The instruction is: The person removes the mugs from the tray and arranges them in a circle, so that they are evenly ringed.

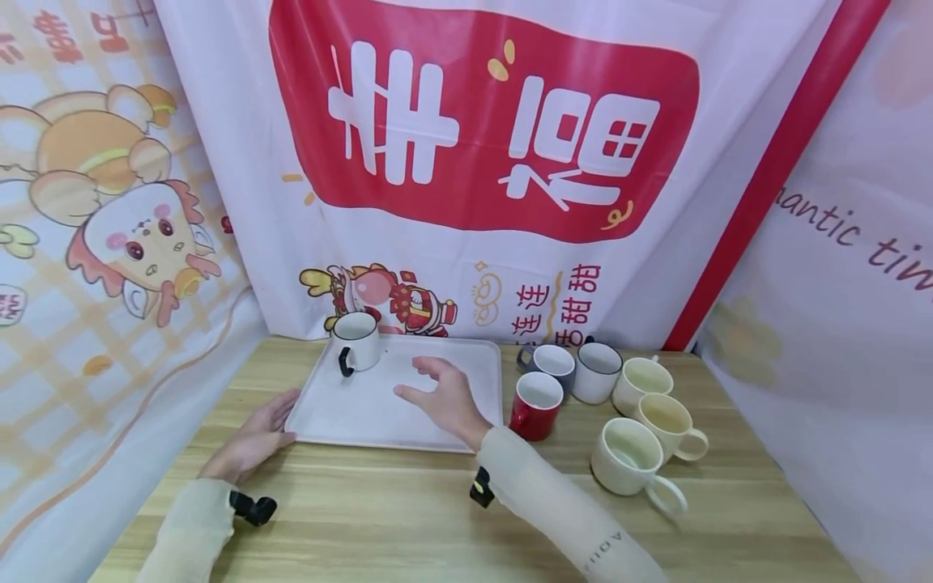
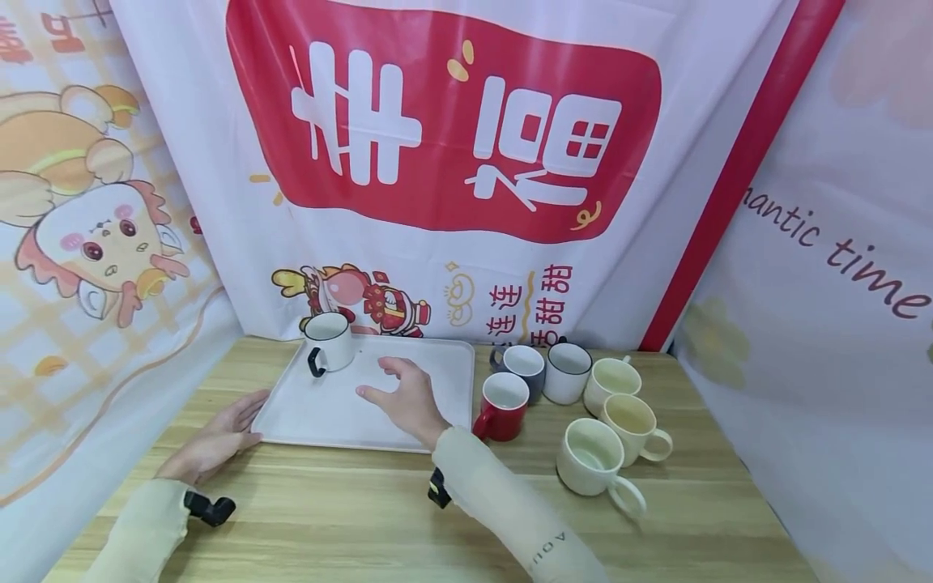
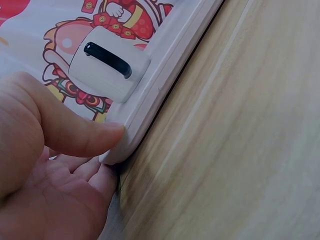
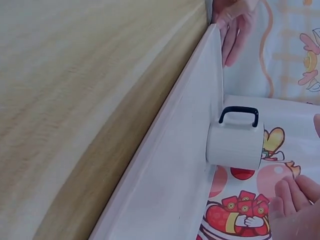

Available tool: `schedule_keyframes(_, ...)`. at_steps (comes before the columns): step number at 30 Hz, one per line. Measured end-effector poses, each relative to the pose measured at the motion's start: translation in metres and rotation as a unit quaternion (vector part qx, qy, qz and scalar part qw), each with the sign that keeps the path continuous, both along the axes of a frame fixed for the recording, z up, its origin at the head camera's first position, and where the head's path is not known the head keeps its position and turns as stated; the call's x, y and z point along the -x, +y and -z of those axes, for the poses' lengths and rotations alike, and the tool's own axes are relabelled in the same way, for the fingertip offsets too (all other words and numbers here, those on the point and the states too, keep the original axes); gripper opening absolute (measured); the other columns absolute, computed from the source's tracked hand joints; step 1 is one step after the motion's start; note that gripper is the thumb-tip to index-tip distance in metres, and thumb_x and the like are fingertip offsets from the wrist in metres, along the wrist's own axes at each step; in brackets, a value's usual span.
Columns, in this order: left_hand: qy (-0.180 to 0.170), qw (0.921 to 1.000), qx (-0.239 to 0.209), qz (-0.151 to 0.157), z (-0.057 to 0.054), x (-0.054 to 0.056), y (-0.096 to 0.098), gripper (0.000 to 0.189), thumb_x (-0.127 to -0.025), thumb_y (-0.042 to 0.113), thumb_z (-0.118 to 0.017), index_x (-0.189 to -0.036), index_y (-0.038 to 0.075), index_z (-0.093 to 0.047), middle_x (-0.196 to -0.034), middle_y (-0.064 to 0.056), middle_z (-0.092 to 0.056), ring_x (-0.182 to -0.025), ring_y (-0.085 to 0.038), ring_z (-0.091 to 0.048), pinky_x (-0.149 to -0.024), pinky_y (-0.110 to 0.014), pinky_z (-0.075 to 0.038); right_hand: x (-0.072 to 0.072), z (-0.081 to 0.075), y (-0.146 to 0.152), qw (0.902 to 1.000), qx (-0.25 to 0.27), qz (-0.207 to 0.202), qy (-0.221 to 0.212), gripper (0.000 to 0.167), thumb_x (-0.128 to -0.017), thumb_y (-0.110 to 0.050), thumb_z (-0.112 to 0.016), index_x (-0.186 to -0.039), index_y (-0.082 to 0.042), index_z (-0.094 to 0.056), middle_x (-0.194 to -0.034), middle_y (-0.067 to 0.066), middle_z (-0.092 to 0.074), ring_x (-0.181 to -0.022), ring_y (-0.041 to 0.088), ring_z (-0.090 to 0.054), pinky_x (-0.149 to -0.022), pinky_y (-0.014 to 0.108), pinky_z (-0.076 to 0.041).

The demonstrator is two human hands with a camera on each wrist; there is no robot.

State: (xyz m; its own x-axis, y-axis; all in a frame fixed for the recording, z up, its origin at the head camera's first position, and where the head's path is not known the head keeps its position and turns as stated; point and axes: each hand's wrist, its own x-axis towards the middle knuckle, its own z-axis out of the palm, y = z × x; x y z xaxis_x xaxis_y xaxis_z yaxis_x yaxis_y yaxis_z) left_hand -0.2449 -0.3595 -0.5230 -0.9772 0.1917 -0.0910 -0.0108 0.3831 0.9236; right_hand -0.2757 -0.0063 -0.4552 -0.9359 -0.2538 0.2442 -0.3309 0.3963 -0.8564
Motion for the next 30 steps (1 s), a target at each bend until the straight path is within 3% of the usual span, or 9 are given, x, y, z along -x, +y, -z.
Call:
schedule_keyframes(6,-0.001,1.0,0.003,0.0,0.0,0.0,0.003,0.088,-0.093,-0.017,-0.052,-0.165,-0.009,-0.002,-0.172,-0.036,-0.002,-0.159,-0.057,-0.004,-0.13,-0.07,-0.01,0.021,-0.001,-0.027,0.9998,-0.012,-0.017,0.005,0.061,-0.089,-0.034,-0.086,-0.142,-0.012,-0.066,-0.144,0.007,-0.069,-0.132,0.023,-0.065,-0.115,0.038,-0.056)
schedule_keyframes(13,-0.005,0.9999,-0.009,-0.001,0.002,-0.001,0.006,0.088,-0.094,-0.018,-0.051,-0.165,-0.009,-0.002,-0.173,-0.035,-0.002,-0.16,-0.055,-0.003,-0.131,-0.067,-0.009,0.034,0.0,-0.053,0.9981,-0.022,-0.048,-0.032,0.063,-0.089,-0.036,-0.086,-0.145,-0.015,-0.064,-0.147,0.003,-0.067,-0.136,0.023,-0.062,-0.116,0.036,-0.056)
schedule_keyframes(18,-0.002,1.0,-0.008,-0.001,0.002,-0.001,0.005,0.088,-0.093,-0.018,-0.051,-0.166,-0.008,-0.002,-0.173,-0.035,-0.001,-0.16,-0.055,-0.002,-0.131,-0.068,-0.008,0.041,0.008,-0.071,0.9974,-0.01,-0.057,-0.042,0.063,-0.088,-0.034,-0.087,-0.144,-0.011,-0.065,-0.146,0.006,-0.068,-0.134,0.023,-0.063,-0.117,0.039,-0.055)
schedule_keyframes(25,0.002,1.0,-0.009,0.001,0.0,0.0,0.001,0.089,-0.092,-0.019,-0.051,-0.165,-0.009,-0.002,-0.173,-0.035,-0.001,-0.16,-0.057,-0.003,-0.13,-0.07,-0.008,0.049,0.025,-0.096,0.9935,0.005,-0.044,-0.105,0.064,-0.088,-0.036,-0.087,-0.143,-0.011,-0.065,-0.145,0.005,-0.068,-0.136,0.027,-0.061,-0.114,0.039,-0.057)
schedule_keyframes(30,-0.001,1.0,0.003,-0.003,0.0,0.0,0.002,0.088,-0.092,-0.018,-0.05,-0.166,-0.008,-0.003,-0.173,-0.035,-0.002,-0.16,-0.056,-0.003,-0.13,-0.068,-0.008,0.052,0.033,-0.105,0.9923,0.009,-0.038,-0.117,0.064,-0.09,-0.039,-0.084,-0.144,-0.011,-0.065,-0.146,0.003,-0.068,-0.136,0.025,-0.062,-0.115,0.038,-0.055)
